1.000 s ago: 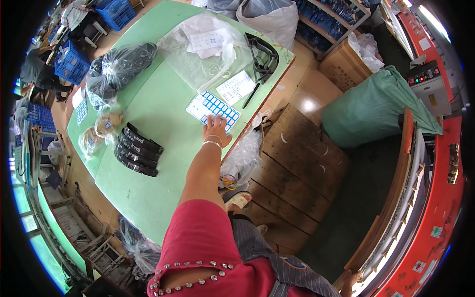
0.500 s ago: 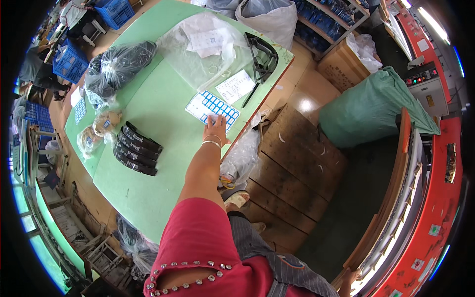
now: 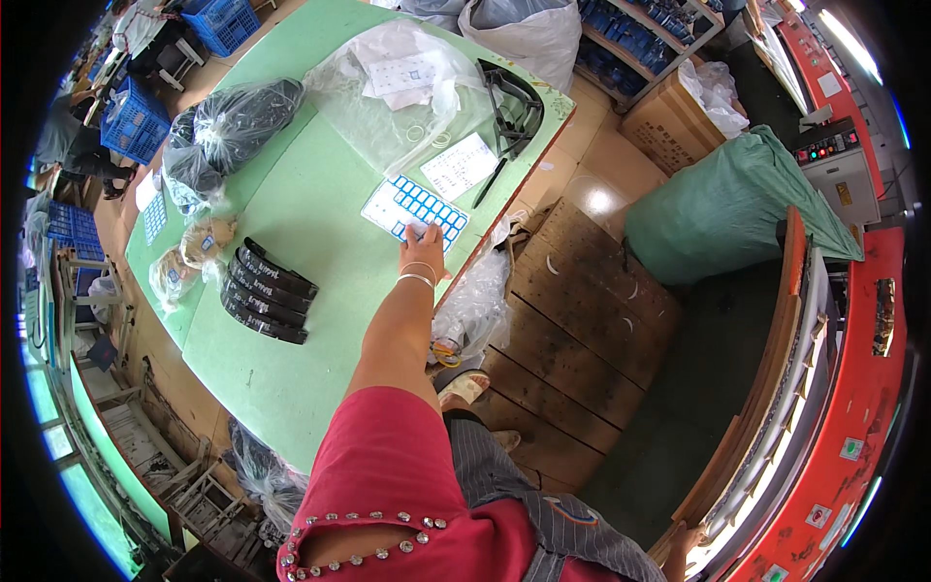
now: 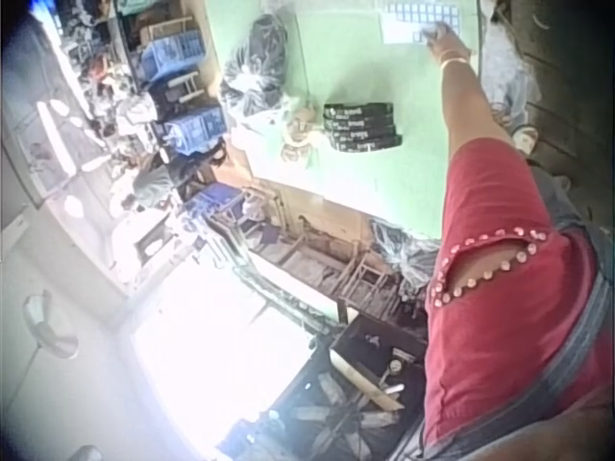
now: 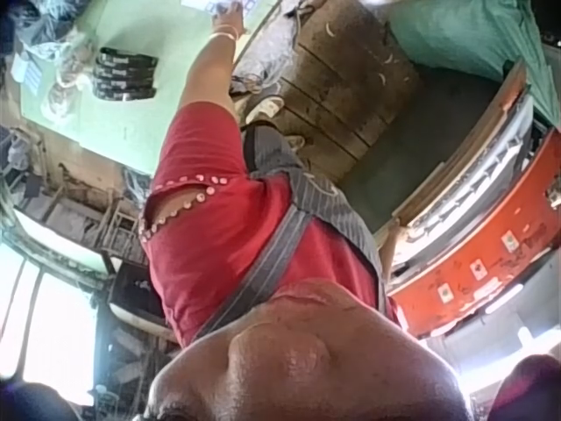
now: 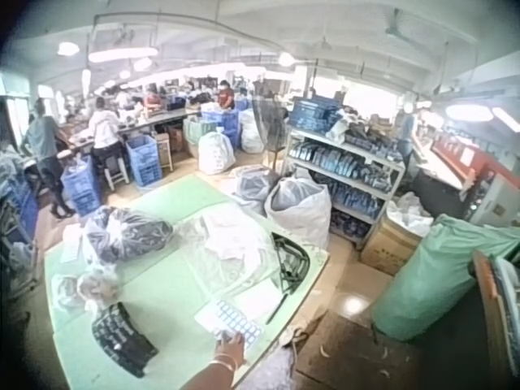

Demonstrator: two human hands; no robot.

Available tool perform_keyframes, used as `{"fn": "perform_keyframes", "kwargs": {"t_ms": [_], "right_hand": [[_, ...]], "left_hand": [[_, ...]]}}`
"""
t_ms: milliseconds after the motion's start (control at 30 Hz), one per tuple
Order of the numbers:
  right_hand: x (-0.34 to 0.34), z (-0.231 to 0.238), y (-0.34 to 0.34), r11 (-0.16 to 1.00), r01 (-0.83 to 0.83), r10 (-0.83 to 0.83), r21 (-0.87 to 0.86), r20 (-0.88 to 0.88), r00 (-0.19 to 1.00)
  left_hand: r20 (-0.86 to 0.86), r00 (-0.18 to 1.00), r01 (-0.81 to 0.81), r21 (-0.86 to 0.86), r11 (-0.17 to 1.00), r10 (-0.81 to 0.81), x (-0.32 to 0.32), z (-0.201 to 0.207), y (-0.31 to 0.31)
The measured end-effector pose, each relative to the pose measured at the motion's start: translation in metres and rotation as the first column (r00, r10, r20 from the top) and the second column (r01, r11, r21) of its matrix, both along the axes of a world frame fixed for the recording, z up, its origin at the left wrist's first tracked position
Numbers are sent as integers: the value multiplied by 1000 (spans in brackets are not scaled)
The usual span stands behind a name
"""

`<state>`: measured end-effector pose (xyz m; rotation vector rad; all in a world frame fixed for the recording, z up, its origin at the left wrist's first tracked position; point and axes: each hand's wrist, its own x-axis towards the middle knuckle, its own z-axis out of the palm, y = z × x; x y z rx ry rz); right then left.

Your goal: Cutting out shoe upper components using a hydraulic press and metal dies.

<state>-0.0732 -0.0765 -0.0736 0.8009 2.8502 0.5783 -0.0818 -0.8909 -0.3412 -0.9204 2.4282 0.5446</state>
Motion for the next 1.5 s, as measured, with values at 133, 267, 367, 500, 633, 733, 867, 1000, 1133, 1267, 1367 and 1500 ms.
{"fn": "perform_keyframes", "kwargs": {"t_ms": [133,267,367,500,633,733,867,1000,1133,1267,1367,1500], "right_hand": [[1,-3,-1,1000,-5,5,0,-42,999],[0,-4,4,1000,2,-2,3,-23,1000],[0,-4,11,1000,8,-8,-1,-38,999],[0,-3,4,1000,30,-30,-1,-59,998],[-3,3,-9,997,47,-46,-59,11,999],[-4,2,-19,996,88,-88,9,1,996],[-3,5,-15,996,84,-84,-13,2,996],[-4,2,-14,992,124,-124,-3,-15,992],[-3,4,-6,997,76,-76,-34,-5,997],[-5,2,-10,996,88,-88,16,3,996],[-4,4,-12,993,113,-113,-13,9,994],[-2,5,-19,999,53,-53,0,-7,999]], "left_hand": [[-1,1000,-6,-11,1000,6,-1,1,2],[-1,1000,-7,-16,1000,7,0,1,1],[-18,1000,-5,-14,1000,4,-3,0,1],[-26,1000,-2,-12,1000,2,-3,2,1],[-41,999,-23,-18,1000,22,1,0,0],[-12,1000,5,-28,1000,-5,2,2,1],[-9,1000,4,-11,1000,-4,0,1,2],[-20,1000,-11,-3,1000,10,3,0,1],[-28,999,-29,6,1000,29,0,3,2],[-20,999,-39,9,999,39,2,1,1],[-17,999,-32,4,999,33,1,2,1],[-39,999,-32,10,999,32,3,1,0]]}}
